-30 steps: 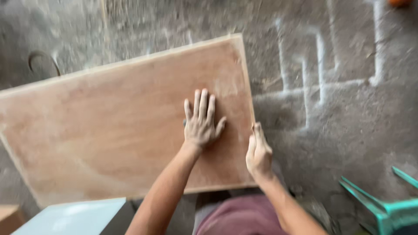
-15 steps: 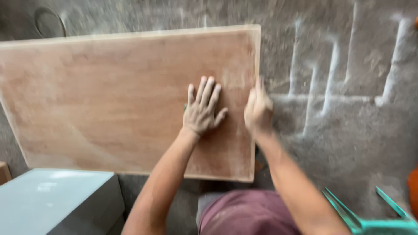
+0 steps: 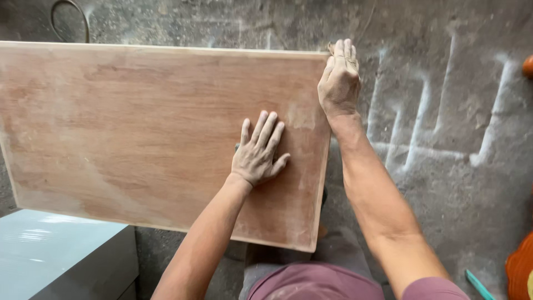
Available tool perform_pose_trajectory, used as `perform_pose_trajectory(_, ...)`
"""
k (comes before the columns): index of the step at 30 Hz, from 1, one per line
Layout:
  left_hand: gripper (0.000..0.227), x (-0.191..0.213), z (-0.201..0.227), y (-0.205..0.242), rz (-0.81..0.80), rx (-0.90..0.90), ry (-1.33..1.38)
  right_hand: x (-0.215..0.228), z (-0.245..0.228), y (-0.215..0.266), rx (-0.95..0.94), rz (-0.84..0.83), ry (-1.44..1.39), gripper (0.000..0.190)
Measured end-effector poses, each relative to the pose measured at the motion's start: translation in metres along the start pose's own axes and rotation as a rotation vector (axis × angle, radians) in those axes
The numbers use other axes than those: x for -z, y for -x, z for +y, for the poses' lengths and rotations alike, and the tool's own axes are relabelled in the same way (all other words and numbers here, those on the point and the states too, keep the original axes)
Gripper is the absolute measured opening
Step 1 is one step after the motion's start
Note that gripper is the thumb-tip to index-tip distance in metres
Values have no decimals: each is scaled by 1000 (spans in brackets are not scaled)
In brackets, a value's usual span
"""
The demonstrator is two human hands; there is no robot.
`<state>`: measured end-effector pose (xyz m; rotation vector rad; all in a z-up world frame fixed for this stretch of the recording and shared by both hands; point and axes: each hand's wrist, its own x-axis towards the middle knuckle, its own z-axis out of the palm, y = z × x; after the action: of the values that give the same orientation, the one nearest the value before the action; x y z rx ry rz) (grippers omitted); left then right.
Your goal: The person sands the surface and edges of a wooden desk and wooden pieces by hand using sandpaper and with a power sander.
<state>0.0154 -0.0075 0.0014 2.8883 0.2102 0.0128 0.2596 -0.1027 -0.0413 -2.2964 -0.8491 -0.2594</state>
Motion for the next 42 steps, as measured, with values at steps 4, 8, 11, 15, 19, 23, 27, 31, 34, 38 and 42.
perform_pose_trajectory(4, 80, 5, 1, 4, -27, 5, 19, 38, -29, 49, -18, 11, -108, 41)
perform_pose_trajectory(8, 81, 5, 3, 9, -10, -3, 13, 23, -18, 26, -252, -87, -242, 40)
perform_pose_trajectory(11, 82, 3, 2, 6, -19, 3, 1, 7, -4, -1, -206, -91, -182, 41)
perform_pose_trajectory(15, 82, 3, 1, 2, -9, -3, -8, 58, -52, 98, -188, -69, -169, 41)
perform_pose_trajectory(19, 82, 1, -3, 1, -34, -2, -41, 65, -59, 109, -213, -57, -78, 41)
perform_pose_trajectory(23, 84, -4, 3, 10, -21, -9, -2, 19, -22, 33, -125, 19, -4, 39)
perform_pose_trajectory(27, 84, -4, 3, 8, -19, -16, 11, 53, -49, 101, -554, -251, -198, 43)
perform_pose_trajectory(31, 83, -6, -3, 3, -25, -26, -47, 68, -71, 146, -252, -23, 6, 38)
perform_pose_trajectory(34, 87, -4, 1, 3, -35, -25, -1, 18, -42, 59, -157, 120, 123, 28)
perform_pose_trajectory(38, 83, -9, -6, 15, -42, -44, -19, 17, -51, 54, -401, 42, -84, 43)
perform_pose_trajectory(42, 84, -9, -9, 1, -9, -63, -33, 75, -115, 202, -352, 137, 161, 42)
